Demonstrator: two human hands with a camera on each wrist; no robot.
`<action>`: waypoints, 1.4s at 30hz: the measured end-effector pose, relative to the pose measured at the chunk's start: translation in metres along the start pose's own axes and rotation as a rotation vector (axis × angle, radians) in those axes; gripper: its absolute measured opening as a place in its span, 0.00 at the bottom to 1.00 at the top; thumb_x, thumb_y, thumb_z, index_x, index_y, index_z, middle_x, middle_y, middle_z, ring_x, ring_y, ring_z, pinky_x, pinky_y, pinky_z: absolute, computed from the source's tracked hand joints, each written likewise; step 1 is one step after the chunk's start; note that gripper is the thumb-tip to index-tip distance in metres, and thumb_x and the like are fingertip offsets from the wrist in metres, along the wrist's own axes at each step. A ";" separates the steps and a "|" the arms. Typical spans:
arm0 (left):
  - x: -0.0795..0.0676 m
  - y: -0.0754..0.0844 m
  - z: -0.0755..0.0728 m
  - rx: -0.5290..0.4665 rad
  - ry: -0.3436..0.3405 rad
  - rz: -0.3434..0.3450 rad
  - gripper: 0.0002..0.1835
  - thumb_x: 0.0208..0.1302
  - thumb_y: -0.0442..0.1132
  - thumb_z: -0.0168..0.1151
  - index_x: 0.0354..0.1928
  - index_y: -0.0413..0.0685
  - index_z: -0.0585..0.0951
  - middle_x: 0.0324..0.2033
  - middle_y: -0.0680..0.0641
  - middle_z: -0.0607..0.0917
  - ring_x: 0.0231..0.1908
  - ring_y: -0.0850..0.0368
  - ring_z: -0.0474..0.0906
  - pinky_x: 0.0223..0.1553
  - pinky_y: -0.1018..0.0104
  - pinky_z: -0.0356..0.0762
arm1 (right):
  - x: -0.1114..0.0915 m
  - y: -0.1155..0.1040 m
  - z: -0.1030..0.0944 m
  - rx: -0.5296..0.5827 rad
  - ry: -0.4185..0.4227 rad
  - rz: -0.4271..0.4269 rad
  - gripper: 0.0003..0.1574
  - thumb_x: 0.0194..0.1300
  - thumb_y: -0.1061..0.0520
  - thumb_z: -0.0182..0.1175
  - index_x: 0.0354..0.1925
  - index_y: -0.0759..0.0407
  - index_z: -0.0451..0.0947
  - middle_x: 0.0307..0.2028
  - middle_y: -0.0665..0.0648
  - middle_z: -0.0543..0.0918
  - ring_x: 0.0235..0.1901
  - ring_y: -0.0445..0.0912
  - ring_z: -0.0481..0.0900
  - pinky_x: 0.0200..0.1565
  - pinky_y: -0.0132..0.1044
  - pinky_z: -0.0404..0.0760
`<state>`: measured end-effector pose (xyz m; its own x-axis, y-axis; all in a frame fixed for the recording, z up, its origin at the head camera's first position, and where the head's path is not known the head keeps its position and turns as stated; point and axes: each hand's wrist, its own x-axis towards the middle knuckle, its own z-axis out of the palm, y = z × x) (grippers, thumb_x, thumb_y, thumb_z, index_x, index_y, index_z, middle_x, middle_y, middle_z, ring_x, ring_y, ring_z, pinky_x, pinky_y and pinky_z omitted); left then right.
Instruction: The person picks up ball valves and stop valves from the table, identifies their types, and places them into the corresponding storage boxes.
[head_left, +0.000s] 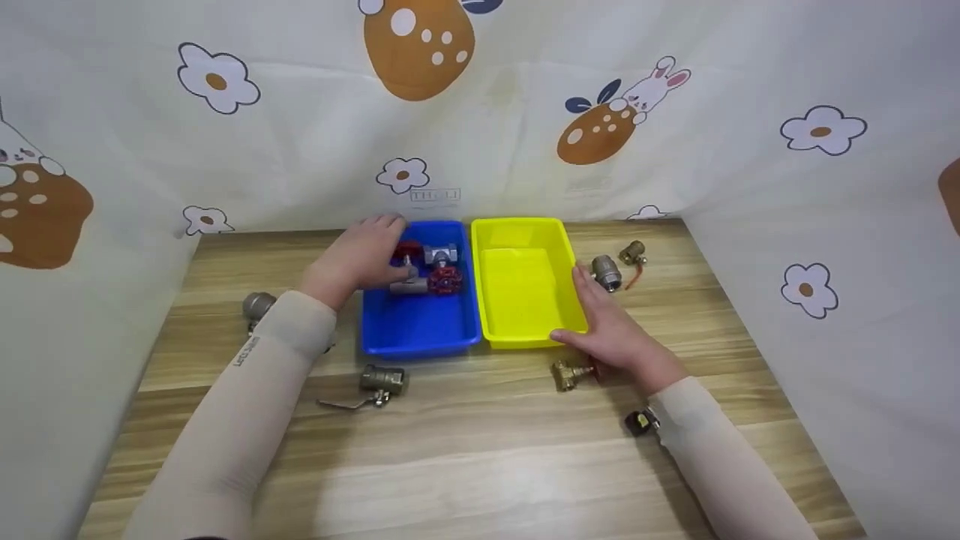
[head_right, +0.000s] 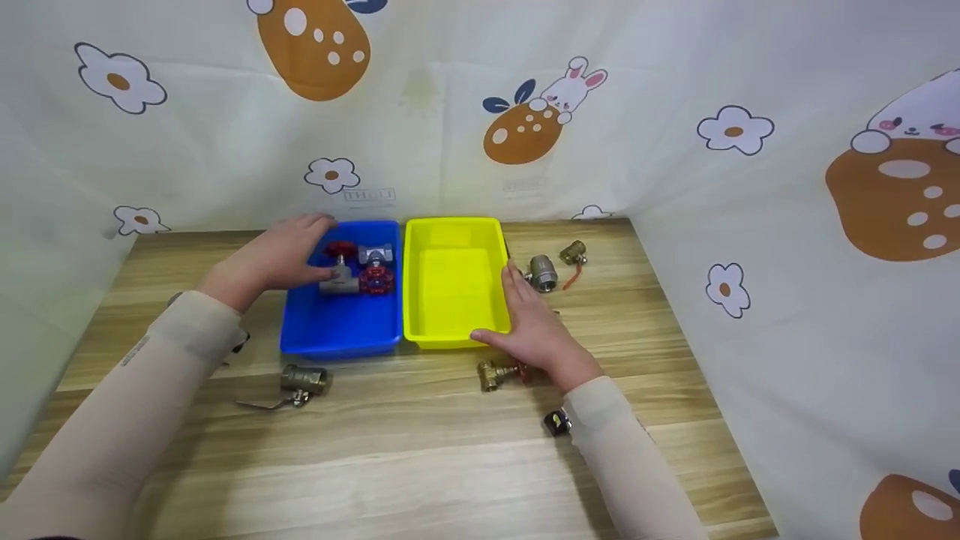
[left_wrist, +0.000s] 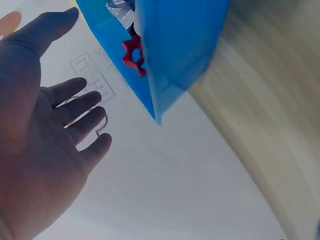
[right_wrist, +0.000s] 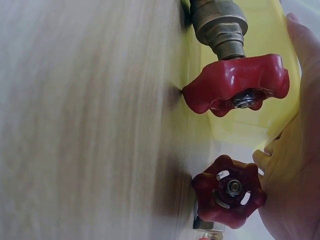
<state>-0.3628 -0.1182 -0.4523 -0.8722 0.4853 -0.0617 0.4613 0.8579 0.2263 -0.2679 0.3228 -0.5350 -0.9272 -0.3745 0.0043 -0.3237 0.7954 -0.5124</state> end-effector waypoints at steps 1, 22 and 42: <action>-0.004 -0.002 0.002 -0.020 0.007 0.002 0.46 0.74 0.54 0.74 0.81 0.35 0.65 0.79 0.33 0.69 0.80 0.33 0.63 0.81 0.35 0.58 | 0.000 0.000 0.000 0.001 -0.001 0.004 0.80 0.69 0.20 0.66 0.91 0.56 0.32 0.90 0.63 0.36 0.87 0.62 0.42 0.84 0.62 0.50; -0.070 -0.028 0.033 -0.302 0.072 -0.083 0.60 0.74 0.67 0.68 0.87 0.35 0.52 0.85 0.30 0.55 0.85 0.29 0.49 0.82 0.29 0.49 | -0.002 -0.001 0.000 0.010 -0.010 0.026 0.79 0.70 0.23 0.68 0.91 0.54 0.31 0.90 0.57 0.33 0.88 0.61 0.40 0.84 0.63 0.48; -0.088 -0.012 0.054 -0.322 0.050 -0.132 0.75 0.64 0.84 0.61 0.89 0.37 0.40 0.88 0.30 0.45 0.85 0.26 0.46 0.81 0.28 0.52 | -0.001 -0.001 0.002 0.002 -0.011 0.023 0.79 0.70 0.22 0.67 0.91 0.53 0.30 0.89 0.54 0.30 0.88 0.61 0.40 0.83 0.63 0.48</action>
<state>-0.2828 -0.1622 -0.5019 -0.9315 0.3578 -0.0654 0.2757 0.8118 0.5148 -0.2665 0.3215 -0.5359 -0.9322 -0.3615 -0.0172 -0.3019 0.8030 -0.5138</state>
